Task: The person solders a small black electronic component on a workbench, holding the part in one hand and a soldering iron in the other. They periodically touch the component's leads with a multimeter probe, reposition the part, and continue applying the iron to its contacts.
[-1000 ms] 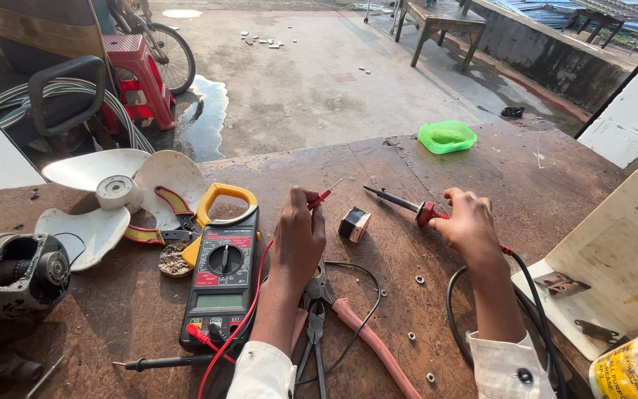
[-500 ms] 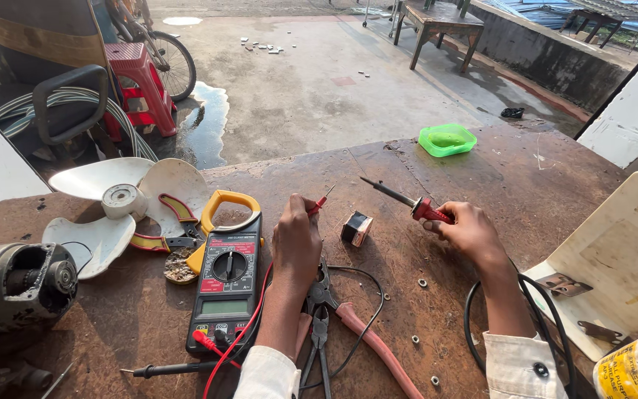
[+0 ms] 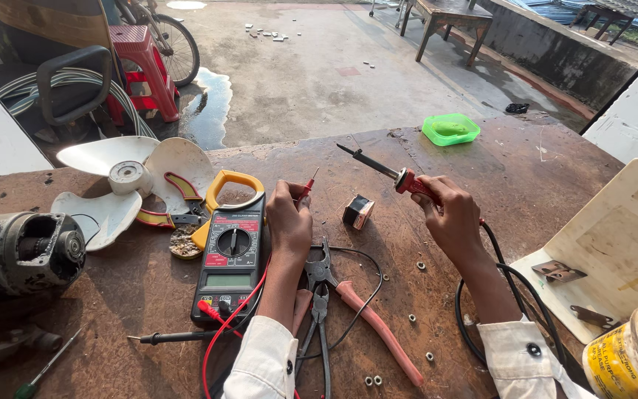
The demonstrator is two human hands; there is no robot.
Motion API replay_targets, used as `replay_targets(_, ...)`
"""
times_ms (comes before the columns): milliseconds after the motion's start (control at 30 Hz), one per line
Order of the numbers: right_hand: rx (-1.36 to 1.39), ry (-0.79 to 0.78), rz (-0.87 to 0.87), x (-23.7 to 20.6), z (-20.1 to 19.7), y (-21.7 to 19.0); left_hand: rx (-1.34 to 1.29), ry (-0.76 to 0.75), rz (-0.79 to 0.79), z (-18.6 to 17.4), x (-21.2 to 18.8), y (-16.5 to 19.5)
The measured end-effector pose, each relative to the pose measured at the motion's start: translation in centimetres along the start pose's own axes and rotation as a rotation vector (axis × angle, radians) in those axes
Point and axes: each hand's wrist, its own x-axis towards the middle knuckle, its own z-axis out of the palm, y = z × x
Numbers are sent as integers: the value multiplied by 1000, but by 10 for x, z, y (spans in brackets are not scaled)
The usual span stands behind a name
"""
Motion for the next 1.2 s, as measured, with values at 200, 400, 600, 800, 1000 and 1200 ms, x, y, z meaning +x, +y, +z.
replay_targets(200, 101, 18, 38, 6, 0, 6, -7, 56, 49, 1, 3, -2)
replay_targets(400, 72, 12, -115, 19, 2, 20, -67, 89, 9, 3, 5, -2)
replay_targets(600, 264, -66, -172, 44, 11, 31, -82, 101, -41, 6, 7, -2)
replay_targets(800, 199, -82, -231, 38, -4, 36, -119, 97, -96, 8, 9, -6)
replay_targets(1000, 137, -112, -284, 40, -5, 29, -137, 68, -74, 6, 8, -5)
replay_targets(1200, 85, -135, -295, 42, -9, 28, -139, 17, -64, 5, 8, -4)
